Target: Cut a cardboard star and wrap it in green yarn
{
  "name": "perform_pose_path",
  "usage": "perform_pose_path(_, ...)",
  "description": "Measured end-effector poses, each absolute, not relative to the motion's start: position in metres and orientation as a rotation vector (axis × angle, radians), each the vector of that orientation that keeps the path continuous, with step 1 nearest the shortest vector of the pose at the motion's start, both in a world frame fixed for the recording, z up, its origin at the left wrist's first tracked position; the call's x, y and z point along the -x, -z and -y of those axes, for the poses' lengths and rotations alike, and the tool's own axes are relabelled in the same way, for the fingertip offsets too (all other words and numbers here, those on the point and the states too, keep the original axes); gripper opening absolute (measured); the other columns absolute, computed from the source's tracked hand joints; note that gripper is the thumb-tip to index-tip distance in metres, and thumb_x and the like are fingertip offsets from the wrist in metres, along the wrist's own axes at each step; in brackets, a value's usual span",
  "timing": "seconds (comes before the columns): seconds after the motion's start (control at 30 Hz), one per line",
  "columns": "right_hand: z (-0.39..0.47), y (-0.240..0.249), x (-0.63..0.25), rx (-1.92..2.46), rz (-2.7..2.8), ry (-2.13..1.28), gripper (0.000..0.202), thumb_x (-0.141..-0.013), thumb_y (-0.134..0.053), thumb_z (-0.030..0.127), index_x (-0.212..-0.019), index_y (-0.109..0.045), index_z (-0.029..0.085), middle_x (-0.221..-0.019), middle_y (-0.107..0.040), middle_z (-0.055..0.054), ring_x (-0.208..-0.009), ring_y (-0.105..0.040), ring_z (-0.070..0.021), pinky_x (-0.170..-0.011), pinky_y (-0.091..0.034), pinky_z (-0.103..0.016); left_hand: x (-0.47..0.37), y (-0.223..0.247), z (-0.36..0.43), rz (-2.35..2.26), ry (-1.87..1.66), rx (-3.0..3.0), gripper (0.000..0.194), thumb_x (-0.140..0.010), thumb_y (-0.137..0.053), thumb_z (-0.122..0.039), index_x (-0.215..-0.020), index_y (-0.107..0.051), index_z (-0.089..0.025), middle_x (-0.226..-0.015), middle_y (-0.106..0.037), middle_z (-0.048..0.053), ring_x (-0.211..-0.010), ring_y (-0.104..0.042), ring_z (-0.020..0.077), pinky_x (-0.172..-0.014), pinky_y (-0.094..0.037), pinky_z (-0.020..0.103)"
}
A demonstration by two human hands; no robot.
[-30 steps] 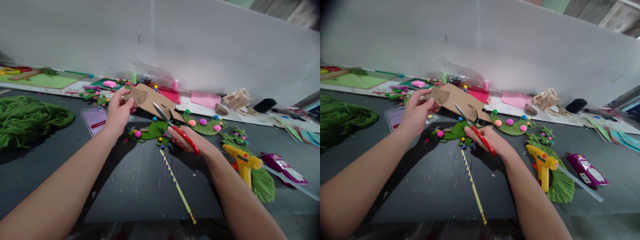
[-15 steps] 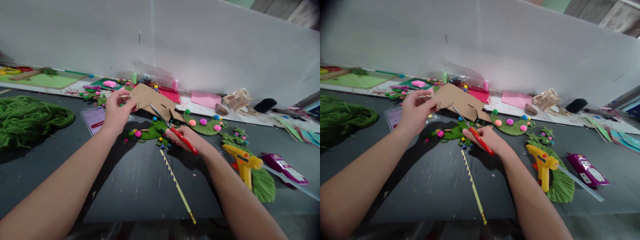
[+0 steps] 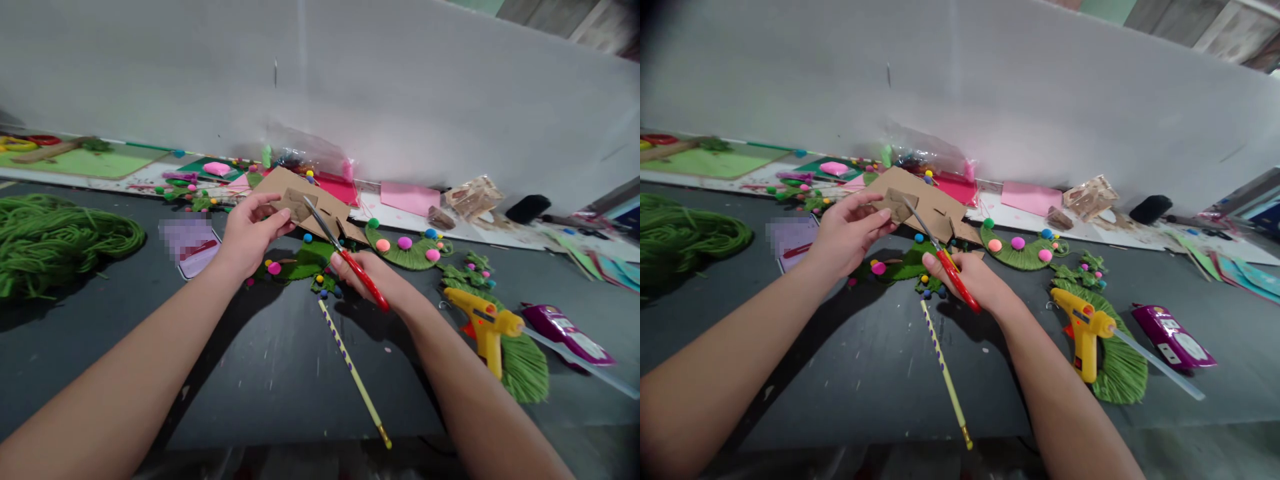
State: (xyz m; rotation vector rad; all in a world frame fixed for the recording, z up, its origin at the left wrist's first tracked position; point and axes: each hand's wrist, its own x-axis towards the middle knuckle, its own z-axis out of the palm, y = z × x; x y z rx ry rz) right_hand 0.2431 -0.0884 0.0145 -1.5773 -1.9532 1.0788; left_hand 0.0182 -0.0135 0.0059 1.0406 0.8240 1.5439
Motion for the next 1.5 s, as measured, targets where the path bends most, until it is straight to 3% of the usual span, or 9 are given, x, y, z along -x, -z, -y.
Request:
perform_pose_path(0.67, 0.092, -0.019, -0.239, 1.635, 1.978, -0.987, 0.064, -0.089, -0.044, 0.082, -0.068, -0.036, 0.022, -0.062, -0.030, 0.005, -0.058, -0.028, -0.0106, -0.055, -0.023, -0.029, -0.019, -0.003, 0.015, -0.817, -1.587, -1.129, 0.035, -0.069, -0.085, -0.018, -0.099, -0.067, -0.018, -0.080, -0.073, 0.001, -0.078, -0.073, 0.0167, -0.086, -0.064, 0.040)
perform_pose_path(1.13, 0.092, -0.011, -0.237, 1.675, 1.878, -0.934, 0.065, -0.085, -0.049, 0.082, -0.065, -0.044, 0.021, -0.058, -0.042, 0.002, -0.053, -0.036, -0.0109, -0.050, -0.027, -0.028, -0.019, -0.002, 0.016, -0.831, -1.559, -1.185, 0.036, -0.072, -0.085, -0.020, -0.101, -0.064, -0.019, -0.085, -0.075, 0.003, -0.082, -0.075, 0.0193, -0.089, -0.063, 0.043)
perform_pose_path(1.3, 0.085, -0.006, -0.238, 1.706, 1.914, -0.901, 0.066, -0.085, -0.050, 0.082, -0.068, -0.055, 0.018, -0.054, -0.045, 0.001, -0.050, -0.037, -0.0117, -0.050, -0.027, -0.029, -0.021, -0.002, 0.017, -0.869, -1.563, -1.140, 0.035, -0.071, -0.085, -0.018, -0.098, -0.064, -0.019, -0.081, -0.074, 0.002, -0.079, -0.075, 0.0188, -0.089, -0.064, 0.043)
perform_pose_path(1.5, 0.083, -0.007, -0.237, 1.680, 1.897, -0.938, 0.066, -0.086, -0.051, 0.080, -0.064, -0.054, 0.018, -0.050, -0.043, 0.002, -0.048, -0.037, -0.0107, -0.049, -0.027, -0.028, -0.020, 0.000, 0.016, -0.861, -1.567, -1.114, 0.034, -0.072, -0.085, -0.016, -0.099, -0.065, -0.017, -0.083, -0.072, 0.002, -0.081, -0.075, 0.0180, -0.090, -0.063, 0.042)
